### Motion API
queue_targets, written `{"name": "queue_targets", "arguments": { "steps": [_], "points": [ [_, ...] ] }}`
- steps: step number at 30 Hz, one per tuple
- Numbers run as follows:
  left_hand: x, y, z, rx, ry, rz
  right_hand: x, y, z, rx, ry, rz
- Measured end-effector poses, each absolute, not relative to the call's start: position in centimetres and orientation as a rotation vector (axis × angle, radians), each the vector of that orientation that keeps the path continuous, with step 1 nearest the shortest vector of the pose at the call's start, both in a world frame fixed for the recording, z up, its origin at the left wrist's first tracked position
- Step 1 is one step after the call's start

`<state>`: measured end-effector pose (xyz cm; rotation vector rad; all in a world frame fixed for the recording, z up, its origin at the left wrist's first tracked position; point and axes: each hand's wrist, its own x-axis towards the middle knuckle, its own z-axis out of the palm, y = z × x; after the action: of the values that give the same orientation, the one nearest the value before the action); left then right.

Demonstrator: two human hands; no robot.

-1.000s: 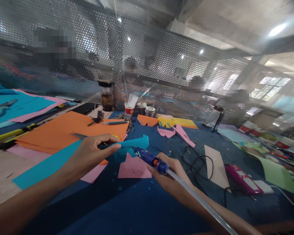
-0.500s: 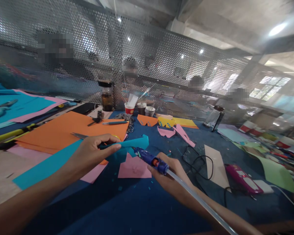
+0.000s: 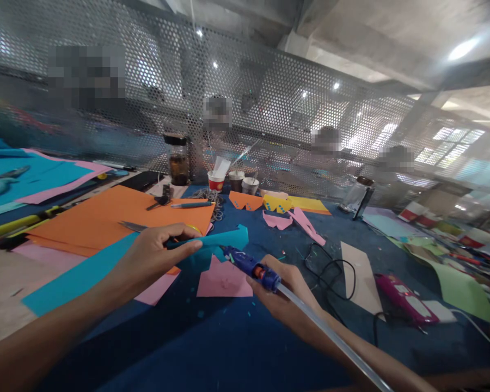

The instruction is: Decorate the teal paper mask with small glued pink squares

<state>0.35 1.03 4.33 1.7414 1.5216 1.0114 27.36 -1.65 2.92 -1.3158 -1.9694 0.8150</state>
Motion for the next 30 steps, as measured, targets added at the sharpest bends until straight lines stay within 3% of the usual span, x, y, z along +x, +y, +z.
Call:
{"name": "queue_targets", "arguments": {
  "steps": [11,30],
  "points": [
    [0.4,1.0,4.5,1.765,1.522,0.999,27.4,-1.7,3.0,-1.308,-1.979,0.805],
    [-0.5,2.1,3.2,1.769,1.477,1.043,27.9,-0.7,2.3,-1.234,-1.764,1.104]
  ]
}}
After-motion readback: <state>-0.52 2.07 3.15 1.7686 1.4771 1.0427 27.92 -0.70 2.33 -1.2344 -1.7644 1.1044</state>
